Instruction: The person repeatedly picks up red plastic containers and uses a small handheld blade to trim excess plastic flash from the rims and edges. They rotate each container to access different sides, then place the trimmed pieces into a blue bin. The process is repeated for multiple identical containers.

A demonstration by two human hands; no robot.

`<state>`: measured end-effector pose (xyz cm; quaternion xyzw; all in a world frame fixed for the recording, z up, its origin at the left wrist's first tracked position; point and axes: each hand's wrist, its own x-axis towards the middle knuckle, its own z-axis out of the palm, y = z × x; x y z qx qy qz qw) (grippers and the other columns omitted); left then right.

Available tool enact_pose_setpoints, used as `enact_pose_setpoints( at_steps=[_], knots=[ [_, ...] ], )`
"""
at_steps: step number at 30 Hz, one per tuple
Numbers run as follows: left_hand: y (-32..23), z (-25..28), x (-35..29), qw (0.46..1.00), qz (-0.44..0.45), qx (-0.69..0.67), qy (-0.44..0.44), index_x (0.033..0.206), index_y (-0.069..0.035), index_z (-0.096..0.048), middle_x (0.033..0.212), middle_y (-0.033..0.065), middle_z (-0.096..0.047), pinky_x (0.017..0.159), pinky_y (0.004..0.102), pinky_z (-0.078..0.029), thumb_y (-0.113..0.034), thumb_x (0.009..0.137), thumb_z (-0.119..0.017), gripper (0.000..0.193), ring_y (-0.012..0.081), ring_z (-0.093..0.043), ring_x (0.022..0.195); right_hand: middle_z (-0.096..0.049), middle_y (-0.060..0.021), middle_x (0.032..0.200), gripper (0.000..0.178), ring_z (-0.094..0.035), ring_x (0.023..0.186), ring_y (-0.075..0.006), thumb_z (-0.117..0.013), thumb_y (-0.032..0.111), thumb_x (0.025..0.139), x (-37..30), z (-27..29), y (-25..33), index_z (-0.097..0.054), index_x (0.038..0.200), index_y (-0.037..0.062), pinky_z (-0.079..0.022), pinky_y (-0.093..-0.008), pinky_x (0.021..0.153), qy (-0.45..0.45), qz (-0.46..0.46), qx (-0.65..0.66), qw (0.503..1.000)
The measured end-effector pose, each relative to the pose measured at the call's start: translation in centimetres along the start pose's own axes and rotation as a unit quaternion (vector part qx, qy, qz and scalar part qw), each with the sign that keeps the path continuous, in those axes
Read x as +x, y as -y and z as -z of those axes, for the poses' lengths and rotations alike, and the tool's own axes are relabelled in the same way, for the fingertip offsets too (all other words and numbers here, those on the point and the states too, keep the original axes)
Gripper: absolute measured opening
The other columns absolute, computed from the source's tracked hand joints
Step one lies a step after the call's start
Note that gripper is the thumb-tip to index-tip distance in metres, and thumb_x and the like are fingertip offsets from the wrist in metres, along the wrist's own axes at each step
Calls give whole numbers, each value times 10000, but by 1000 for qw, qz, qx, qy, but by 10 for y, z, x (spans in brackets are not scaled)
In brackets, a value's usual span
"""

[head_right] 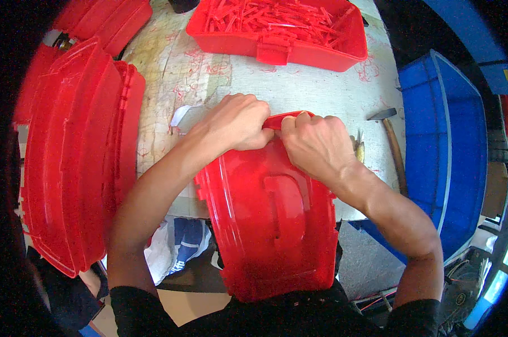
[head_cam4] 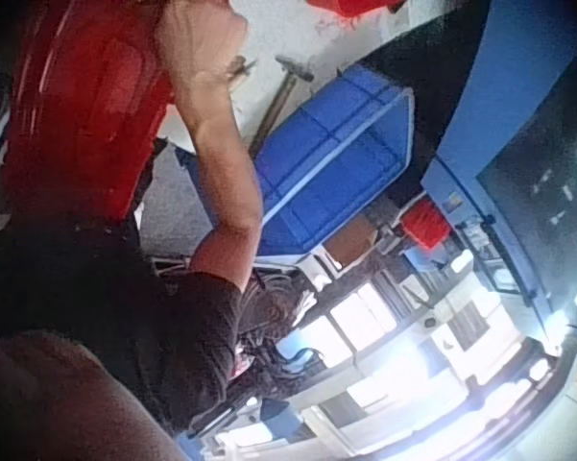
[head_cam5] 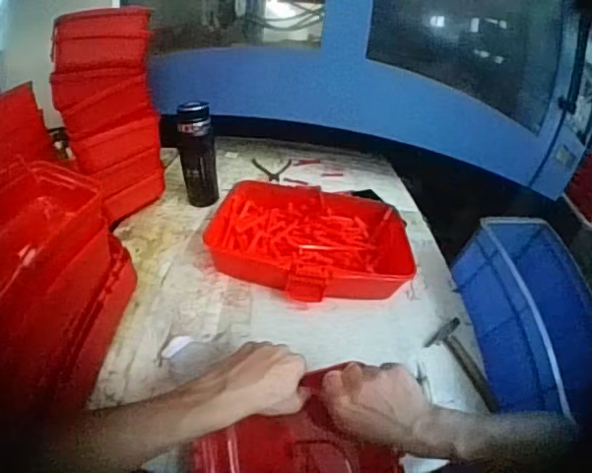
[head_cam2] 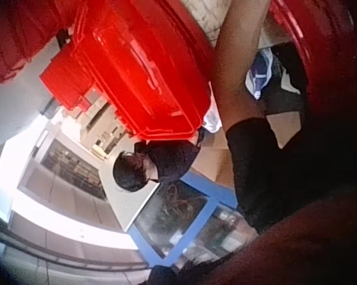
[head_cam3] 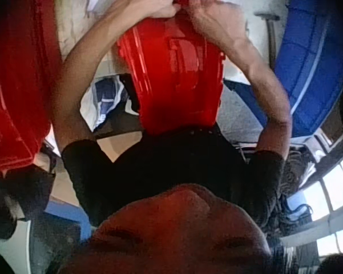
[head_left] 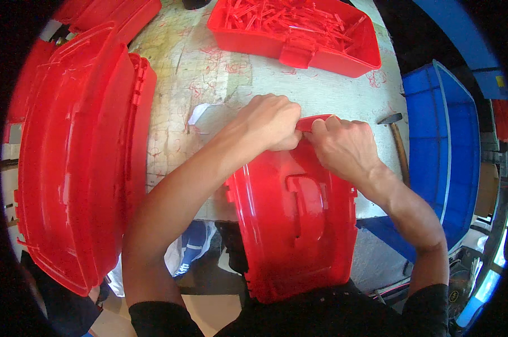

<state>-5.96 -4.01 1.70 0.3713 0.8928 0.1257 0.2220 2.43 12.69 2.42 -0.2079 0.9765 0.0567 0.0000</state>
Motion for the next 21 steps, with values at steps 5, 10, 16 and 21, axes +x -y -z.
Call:
enact_pose_setpoints(
  at_steps=[5,10,16,21],
  knots=[
    [0,-3,3,1000,12,-7,-10,822,38,-716,844,304,-672,796,502,-549,-281,756,-693,327,449,-677,870,-674,-75,686,106,-697,603,-194,-618,159,847,10,6,-9,-654,785,81,-535,-306,530,9,131,-142,981],
    [6,-8,6,999,20,-17,-46,803,43,-712,831,300,-671,798,499,-548,-241,746,-673,293,450,-675,866,-672,-82,661,87,-699,595,-206,-622,145,804,15,-6,-3,-653,752,83,-544,-333,534,-7,62,-109,992],
    [6,-6,8,999,17,4,-44,807,48,-709,844,303,-671,799,506,-544,-233,740,-678,291,451,-674,862,-684,-95,678,80,-706,610,-226,-621,144,781,5,-23,15,-662,748,84,-554,-381,544,-67,-95,0,993],
    [4,-5,11,999,8,22,-43,807,57,-705,841,300,-669,788,509,-542,-217,728,-681,286,453,-672,857,-708,-69,703,110,-720,653,-209,-646,163,787,14,-7,8,-709,709,120,-551,-352,562,-33,-4,-85,996]
  ],
)
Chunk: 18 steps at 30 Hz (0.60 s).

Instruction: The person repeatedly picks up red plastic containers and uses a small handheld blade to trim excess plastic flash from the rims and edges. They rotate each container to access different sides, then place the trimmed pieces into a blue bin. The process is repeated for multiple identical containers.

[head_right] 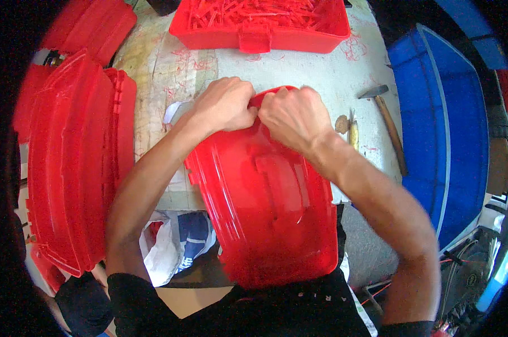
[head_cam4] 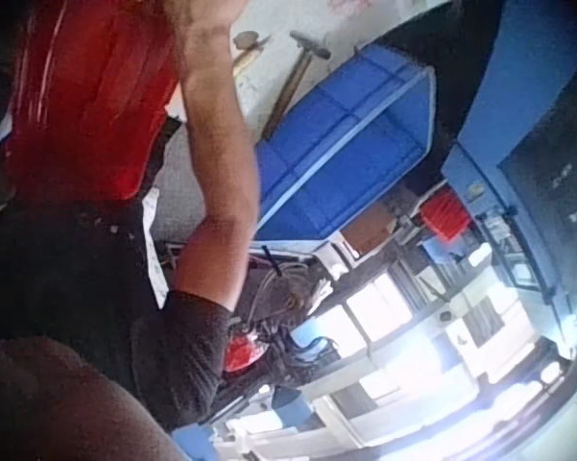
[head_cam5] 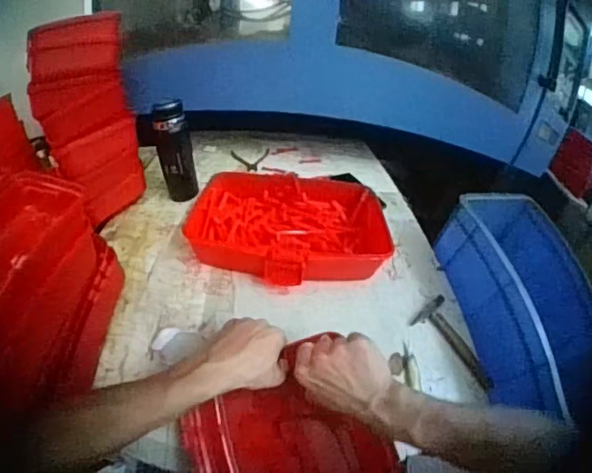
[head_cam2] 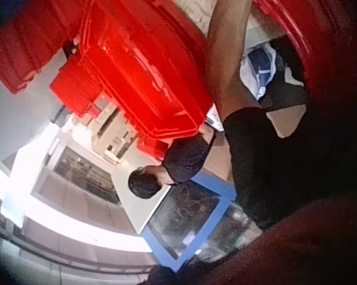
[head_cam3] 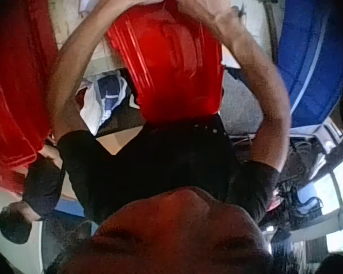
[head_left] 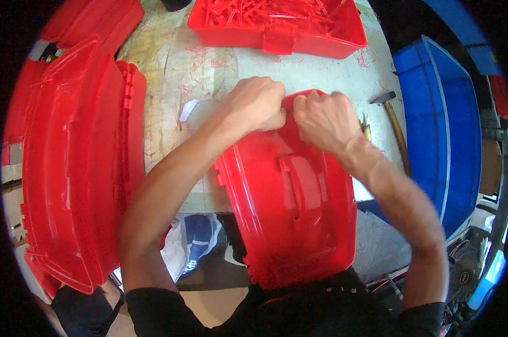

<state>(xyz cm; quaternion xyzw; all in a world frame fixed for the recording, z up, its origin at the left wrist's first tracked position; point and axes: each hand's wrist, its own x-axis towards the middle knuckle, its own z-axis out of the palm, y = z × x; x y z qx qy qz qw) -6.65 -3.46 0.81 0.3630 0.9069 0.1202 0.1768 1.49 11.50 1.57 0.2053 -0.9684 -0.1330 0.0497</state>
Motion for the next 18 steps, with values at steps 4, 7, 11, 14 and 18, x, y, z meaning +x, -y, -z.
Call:
enact_pose_setpoints(
  at_steps=[4,7,11,14,18],
  knots=[
    [4,-1,2,1000,2,-17,-23,792,37,-710,829,291,-666,762,511,-541,-178,703,-676,235,451,-666,837,-734,-32,722,140,-726,686,-192,-664,173,813,19,13,-7,-737,694,164,-545,-334,570,63,96,-54,992],
    [7,-1,2,999,10,-29,-31,786,40,-707,822,288,-667,753,506,-542,-172,702,-668,231,447,-666,834,-734,-28,723,132,-730,704,-196,-667,161,814,25,15,-13,-736,704,140,-557,-332,602,89,128,-62,986],
    [8,1,4,1000,13,-22,-17,797,48,-703,827,288,-669,765,503,-540,-187,715,-665,252,441,-670,838,-727,-80,719,116,-733,705,-247,-650,148,796,20,4,-10,-728,719,109,-569,-375,604,62,19,22,998],
    [8,2,5,1000,19,-14,4,811,50,-707,840,289,-673,786,505,-536,-199,729,-661,266,441,-671,848,-717,-135,719,109,-728,679,-280,-629,142,765,12,-4,3,-716,725,91,-569,-411,587,60,-110,83,989],
    [9,2,3,1000,12,-20,-14,805,39,-712,849,288,-675,788,508,-534,-196,728,-659,253,444,-670,855,-717,-133,715,109,-729,671,-270,-628,135,771,12,0,5,-722,728,101,-569,-415,580,38,-106,79,990]
  ],
)
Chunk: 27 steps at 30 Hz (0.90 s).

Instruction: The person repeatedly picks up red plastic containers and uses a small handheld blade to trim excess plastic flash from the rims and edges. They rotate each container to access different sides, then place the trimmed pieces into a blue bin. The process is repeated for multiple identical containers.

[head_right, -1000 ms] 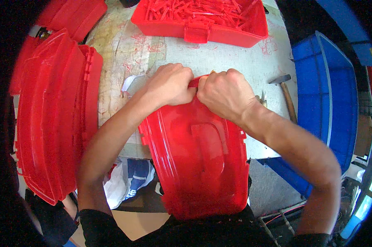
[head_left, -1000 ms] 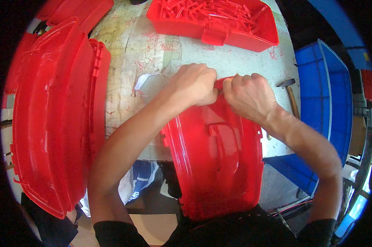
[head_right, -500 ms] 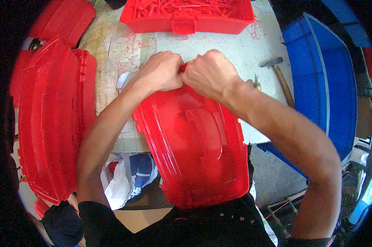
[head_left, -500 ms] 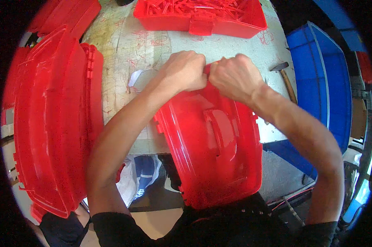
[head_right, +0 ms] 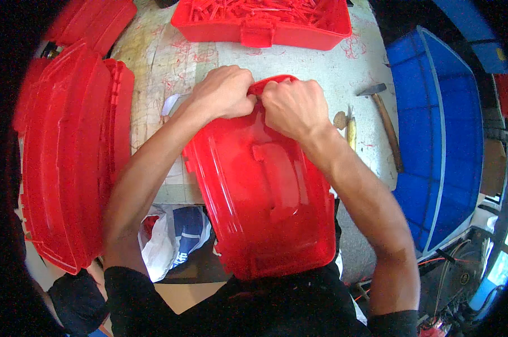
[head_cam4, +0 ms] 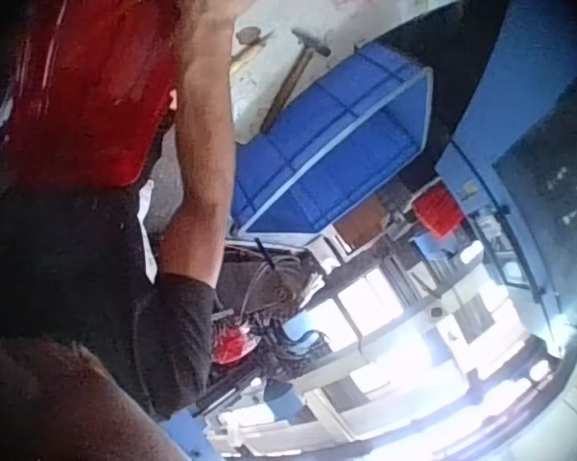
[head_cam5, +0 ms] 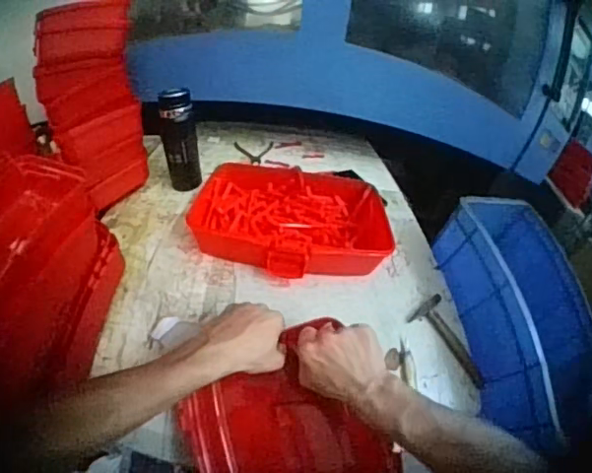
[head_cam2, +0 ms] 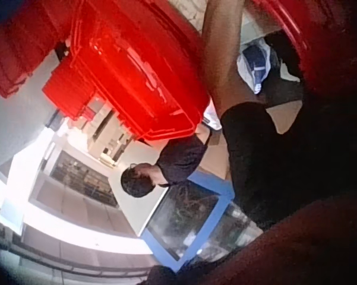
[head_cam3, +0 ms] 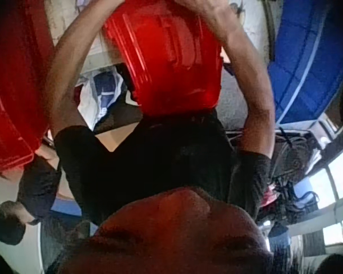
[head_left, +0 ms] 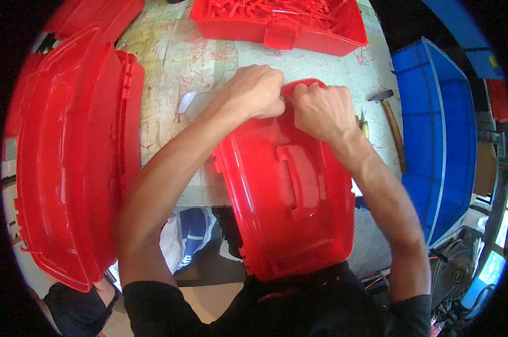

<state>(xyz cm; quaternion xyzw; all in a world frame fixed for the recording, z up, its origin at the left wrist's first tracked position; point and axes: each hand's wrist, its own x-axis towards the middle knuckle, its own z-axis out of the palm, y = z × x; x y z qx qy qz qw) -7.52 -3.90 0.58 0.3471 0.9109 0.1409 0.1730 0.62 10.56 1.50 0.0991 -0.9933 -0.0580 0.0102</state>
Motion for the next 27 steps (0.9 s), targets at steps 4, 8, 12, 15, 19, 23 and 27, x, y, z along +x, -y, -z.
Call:
enact_pose_setpoints(
  at_steps=[4,8,12,15,19,23,27],
  knots=[
    [0,-2,0,1000,5,-8,-27,796,27,-706,855,275,-676,777,506,-536,-156,693,-654,217,431,-668,872,-734,-61,741,138,-735,718,-232,-644,136,817,14,17,-4,-748,726,150,-571,-380,605,27,158,-109,981],
    [1,-1,0,999,-18,-26,-23,784,25,-707,847,278,-673,767,507,-537,-152,690,-645,210,436,-666,856,-741,-30,769,122,-733,741,-205,-670,144,816,26,26,-8,-759,738,174,-572,-357,631,66,229,-184,953],
    [5,-4,4,999,-14,-19,-25,813,22,-709,858,284,-671,775,507,-538,-169,698,-640,234,437,-668,858,-738,-65,779,105,-732,709,-237,-652,147,813,19,14,-9,-748,771,141,-575,-376,600,24,145,-97,984],
    [6,-6,8,1000,0,-5,-15,848,22,-713,879,289,-672,782,510,-536,-187,716,-639,258,437,-670,863,-723,-120,766,121,-728,685,-269,-615,141,826,5,0,-3,-715,802,78,-575,-396,576,-29,57,-24,998],
    [11,1,8,998,-11,-22,54,1034,38,-691,1027,316,-658,901,490,-511,-183,773,-646,345,423,-657,1007,-694,-157,835,159,-719,732,-293,-627,176,875,-11,-4,-17,-629,922,25,-579,-389,584,-93,-1,56,994],
    [29,16,-1,881,-134,-426,160,1419,47,-451,1393,203,-548,1089,396,-414,-112,811,-670,666,256,-536,1287,-657,-166,968,196,-682,865,-297,-583,107,873,-20,11,7,-568,1044,14,-574,-370,661,-216,-69,132,965],
    [45,15,-14,674,44,-704,220,1451,53,-409,1425,159,-527,1103,368,-412,-131,843,-708,702,214,-519,1307,-642,-205,1090,398,-690,872,-277,-536,131,884,-37,29,93,-528,1232,-61,-575,-352,618,-241,21,183,953]
  ],
)
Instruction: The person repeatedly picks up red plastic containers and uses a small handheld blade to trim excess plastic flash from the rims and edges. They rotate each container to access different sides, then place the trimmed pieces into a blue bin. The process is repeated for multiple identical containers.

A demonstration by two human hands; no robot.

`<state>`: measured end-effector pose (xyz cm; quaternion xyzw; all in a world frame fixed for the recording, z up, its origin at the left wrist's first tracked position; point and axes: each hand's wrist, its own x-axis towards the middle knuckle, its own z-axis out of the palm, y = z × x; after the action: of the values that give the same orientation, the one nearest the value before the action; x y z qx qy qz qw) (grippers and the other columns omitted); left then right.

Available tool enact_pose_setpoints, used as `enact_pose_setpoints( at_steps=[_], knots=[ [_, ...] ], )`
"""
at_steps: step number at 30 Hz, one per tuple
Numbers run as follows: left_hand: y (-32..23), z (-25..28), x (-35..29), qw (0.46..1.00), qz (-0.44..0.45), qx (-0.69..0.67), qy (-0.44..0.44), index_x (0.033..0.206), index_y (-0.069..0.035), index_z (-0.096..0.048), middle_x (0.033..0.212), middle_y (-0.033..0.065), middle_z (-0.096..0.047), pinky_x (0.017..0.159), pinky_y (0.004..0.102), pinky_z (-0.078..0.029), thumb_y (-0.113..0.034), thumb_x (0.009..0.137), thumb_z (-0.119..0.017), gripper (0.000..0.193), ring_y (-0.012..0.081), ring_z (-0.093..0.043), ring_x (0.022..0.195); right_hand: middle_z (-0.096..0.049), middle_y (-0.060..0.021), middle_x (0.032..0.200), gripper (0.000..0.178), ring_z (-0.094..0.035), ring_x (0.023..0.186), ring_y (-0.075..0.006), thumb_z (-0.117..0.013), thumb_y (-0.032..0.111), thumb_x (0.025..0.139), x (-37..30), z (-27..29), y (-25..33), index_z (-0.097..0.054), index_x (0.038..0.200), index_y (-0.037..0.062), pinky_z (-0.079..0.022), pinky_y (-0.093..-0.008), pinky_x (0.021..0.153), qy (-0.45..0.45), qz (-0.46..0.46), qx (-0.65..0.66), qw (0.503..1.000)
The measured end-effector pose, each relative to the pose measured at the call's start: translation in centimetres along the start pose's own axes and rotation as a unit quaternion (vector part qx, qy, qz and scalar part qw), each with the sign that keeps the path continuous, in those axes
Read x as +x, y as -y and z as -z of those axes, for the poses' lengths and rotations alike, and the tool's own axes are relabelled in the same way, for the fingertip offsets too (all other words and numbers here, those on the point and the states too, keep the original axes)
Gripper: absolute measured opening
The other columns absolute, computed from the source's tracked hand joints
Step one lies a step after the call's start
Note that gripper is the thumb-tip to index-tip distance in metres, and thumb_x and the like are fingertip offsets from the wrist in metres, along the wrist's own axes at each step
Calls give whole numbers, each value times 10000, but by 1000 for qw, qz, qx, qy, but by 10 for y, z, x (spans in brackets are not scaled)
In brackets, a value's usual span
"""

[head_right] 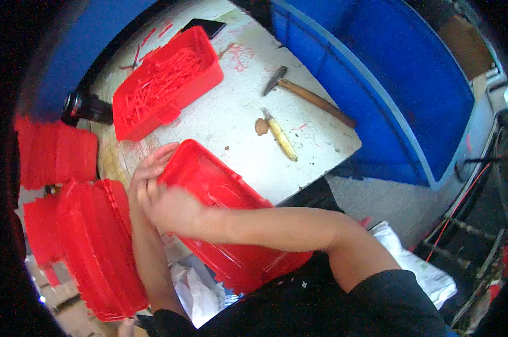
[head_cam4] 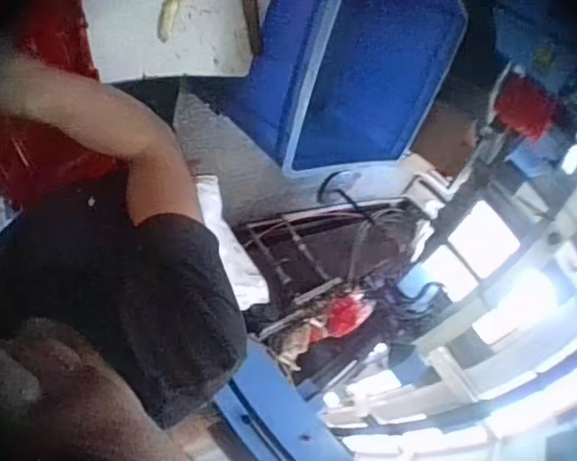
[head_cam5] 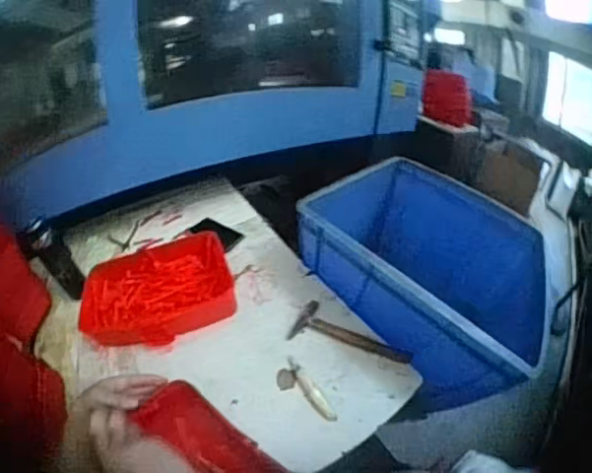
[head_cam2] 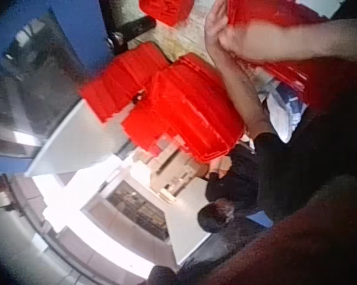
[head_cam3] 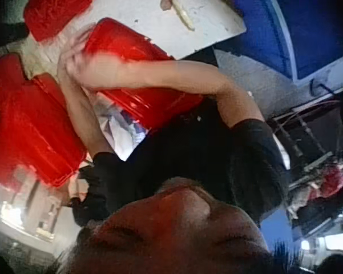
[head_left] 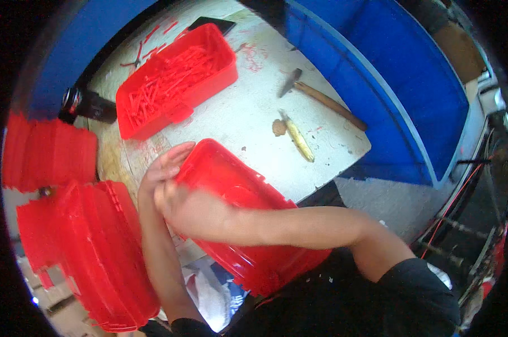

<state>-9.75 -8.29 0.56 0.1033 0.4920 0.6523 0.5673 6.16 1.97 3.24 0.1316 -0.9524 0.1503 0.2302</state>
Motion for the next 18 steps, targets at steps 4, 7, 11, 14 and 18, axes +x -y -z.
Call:
enact_pose_setpoints(
  at_steps=[4,7,11,14,18],
  knots=[
    [10,2,-13,910,59,392,-120,1365,23,-535,1246,108,-650,968,319,-491,-82,942,-634,447,159,-613,1090,-686,-289,1016,356,-741,832,-330,-593,155,843,-34,31,5,-595,1128,-59,-591,-433,638,182,85,252,946],
    [23,5,-40,873,16,433,-223,1296,28,-589,1153,95,-689,928,315,-506,-44,946,-604,358,158,-639,1019,-698,-175,832,250,-696,706,-333,-674,204,814,-61,47,-110,-642,957,1,-568,-471,624,81,-147,138,976],
    [60,2,-94,815,-89,422,-388,1219,49,-623,1114,120,-708,876,340,-525,-49,927,-622,308,188,-662,998,-593,-205,1116,338,-636,979,-379,-660,261,887,-109,40,-205,-553,1131,53,-546,-480,782,120,-325,-15,938],
    [76,-25,-122,779,-14,432,-455,1204,46,-622,1112,161,-710,880,378,-523,-93,900,-672,338,278,-684,987,-595,-190,1136,232,-659,946,-364,-657,196,860,-145,47,-212,-605,1035,53,-556,-464,742,111,-294,24,949],
    [40,-95,-109,540,22,650,-534,1200,18,-633,1162,202,-673,962,416,-484,-166,878,-715,380,369,-633,1088,-593,-103,819,150,-607,691,-225,-588,139,947,-186,90,-201,-613,1065,49,-496,-373,622,7,-368,237,899]
  ],
)
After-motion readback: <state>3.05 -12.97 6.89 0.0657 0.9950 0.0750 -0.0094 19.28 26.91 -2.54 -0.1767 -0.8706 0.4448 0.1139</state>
